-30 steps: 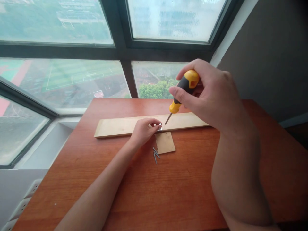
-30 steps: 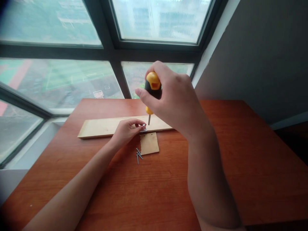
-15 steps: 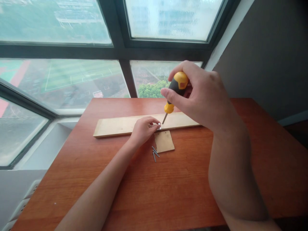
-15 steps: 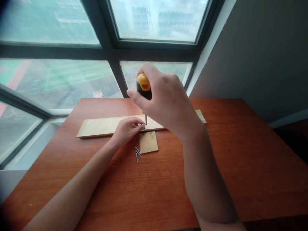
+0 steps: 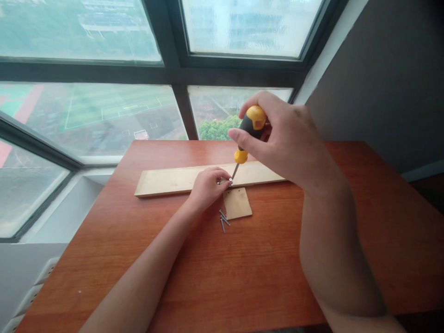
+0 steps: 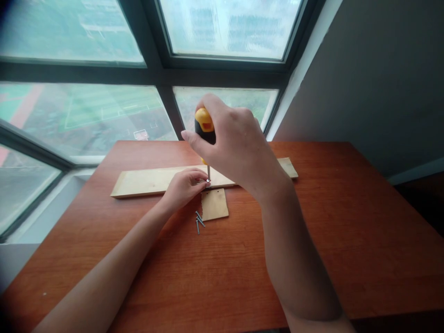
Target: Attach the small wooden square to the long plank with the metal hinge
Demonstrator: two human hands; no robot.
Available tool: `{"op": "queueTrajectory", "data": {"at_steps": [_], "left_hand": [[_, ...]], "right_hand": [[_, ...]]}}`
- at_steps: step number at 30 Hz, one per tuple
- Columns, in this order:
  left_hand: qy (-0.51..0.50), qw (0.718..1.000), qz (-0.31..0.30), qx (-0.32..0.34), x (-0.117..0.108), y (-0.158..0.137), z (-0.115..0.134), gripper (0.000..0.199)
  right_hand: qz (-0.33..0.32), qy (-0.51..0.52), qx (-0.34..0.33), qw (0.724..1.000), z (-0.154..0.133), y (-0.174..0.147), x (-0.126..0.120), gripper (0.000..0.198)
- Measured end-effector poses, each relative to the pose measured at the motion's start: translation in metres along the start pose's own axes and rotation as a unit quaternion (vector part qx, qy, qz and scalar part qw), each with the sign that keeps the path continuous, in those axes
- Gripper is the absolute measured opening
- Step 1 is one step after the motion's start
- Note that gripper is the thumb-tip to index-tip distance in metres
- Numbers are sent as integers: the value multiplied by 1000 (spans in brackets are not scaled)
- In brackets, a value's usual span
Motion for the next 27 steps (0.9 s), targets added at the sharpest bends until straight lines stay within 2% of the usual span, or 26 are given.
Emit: {"op": "queueTrajectory", "data": {"at_steps": [10, 13, 15, 16, 18, 22, 24, 27], "left_hand": [[0, 1000, -7, -1, 0, 1, 6, 11], [17, 1000, 11, 2, -11, -1, 14, 15], [67, 997, 33, -6, -25, -4, 21, 8], [89, 996, 25, -8, -32, -6, 25, 8], [115, 993, -36, -13, -44, -10, 33, 9], [98, 973, -210, -22, -53, -21, 41, 17], [86, 962, -258, -19, -50, -26, 41, 21], [72, 957, -282, 0, -42, -30, 38, 24]], "right_hand": [[-22, -14, 7, 1000, 0, 2, 2, 21], [-19, -18, 2, 1000, -1, 1, 1, 21], [-18, -17, 1, 1000, -2, 0, 0, 21], [-17, -17, 2, 1000, -2, 0, -1, 21], [-16, -17, 2, 1000, -2, 0, -1, 20], [-19, -21, 3, 1000, -2, 0, 0, 21], [-21, -21, 4, 1000, -2, 1, 0, 20], [-20, -22, 6, 1000, -1, 0, 0, 20]]}}
Point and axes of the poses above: each hand's wrist, its own y-axis towards the middle knuckle, its own x-axis out of the palm, z = x × y, the point moved 2 cm from there along y, towards the middle knuckle, and after that the axes turned 8 degrees about x, right-handed, at the moved point
